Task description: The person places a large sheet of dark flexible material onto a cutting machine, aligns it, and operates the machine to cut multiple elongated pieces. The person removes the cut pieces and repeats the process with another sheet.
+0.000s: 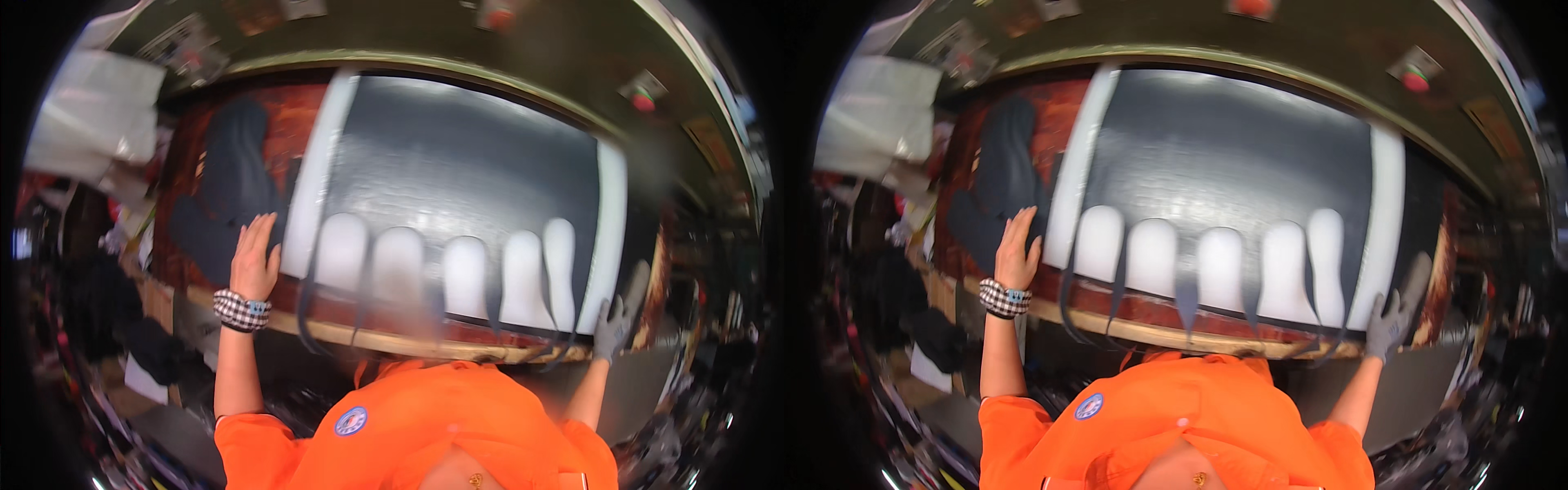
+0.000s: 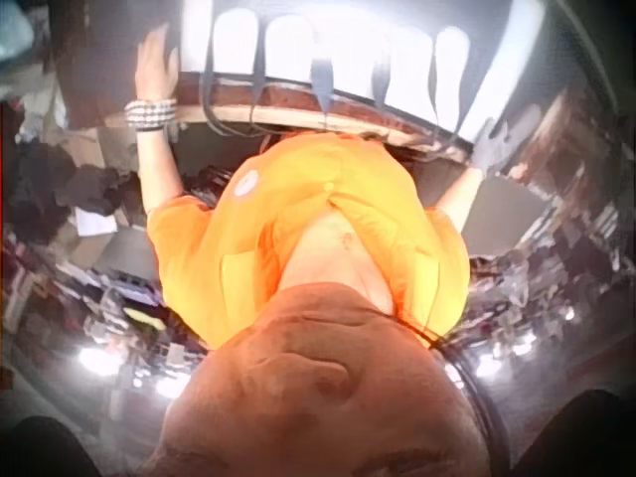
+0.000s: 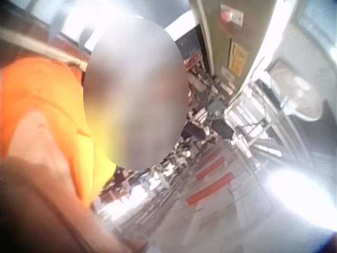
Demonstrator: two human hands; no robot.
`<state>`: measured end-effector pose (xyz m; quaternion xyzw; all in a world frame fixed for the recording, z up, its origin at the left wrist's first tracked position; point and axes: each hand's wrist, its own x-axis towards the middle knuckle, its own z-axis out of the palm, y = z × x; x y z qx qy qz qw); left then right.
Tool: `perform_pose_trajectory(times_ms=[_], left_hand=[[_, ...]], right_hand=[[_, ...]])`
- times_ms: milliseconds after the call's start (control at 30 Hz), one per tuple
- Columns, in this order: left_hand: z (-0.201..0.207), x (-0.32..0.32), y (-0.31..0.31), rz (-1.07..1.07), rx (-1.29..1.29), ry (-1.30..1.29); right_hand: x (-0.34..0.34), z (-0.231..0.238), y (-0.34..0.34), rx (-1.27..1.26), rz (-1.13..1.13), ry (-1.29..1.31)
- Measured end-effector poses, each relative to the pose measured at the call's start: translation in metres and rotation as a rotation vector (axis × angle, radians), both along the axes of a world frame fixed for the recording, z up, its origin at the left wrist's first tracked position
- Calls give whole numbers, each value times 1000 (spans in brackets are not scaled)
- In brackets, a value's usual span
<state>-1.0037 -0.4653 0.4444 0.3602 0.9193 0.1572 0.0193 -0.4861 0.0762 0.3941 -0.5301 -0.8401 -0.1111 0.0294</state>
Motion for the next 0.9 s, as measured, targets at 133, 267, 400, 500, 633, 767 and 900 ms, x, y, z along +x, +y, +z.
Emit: perform_pose_trajectory(times_ms=[133,267,400,500,633,767,900], left_hand=[[-32,-26,128,-113,94,58],[-54,-12,161,-36,-79,185],[-61,27,140,27,-187,153],[-65,40,132,13,-81,264],[-66,38,135,23,-18,223],[-66,36,136,46,2,139],[-67,38,136,40,30,136]], right_hand=[[27,-17,26,42,-102,236],[47,-19,35,-29,-134,149],[52,-1,37,-218,-161,270],[28,27,28,-431,-184,686],[-43,74,-42,-623,-232,1003],[-173,90,-133,-988,193,1224],[-319,82,-176,-744,707,833]])
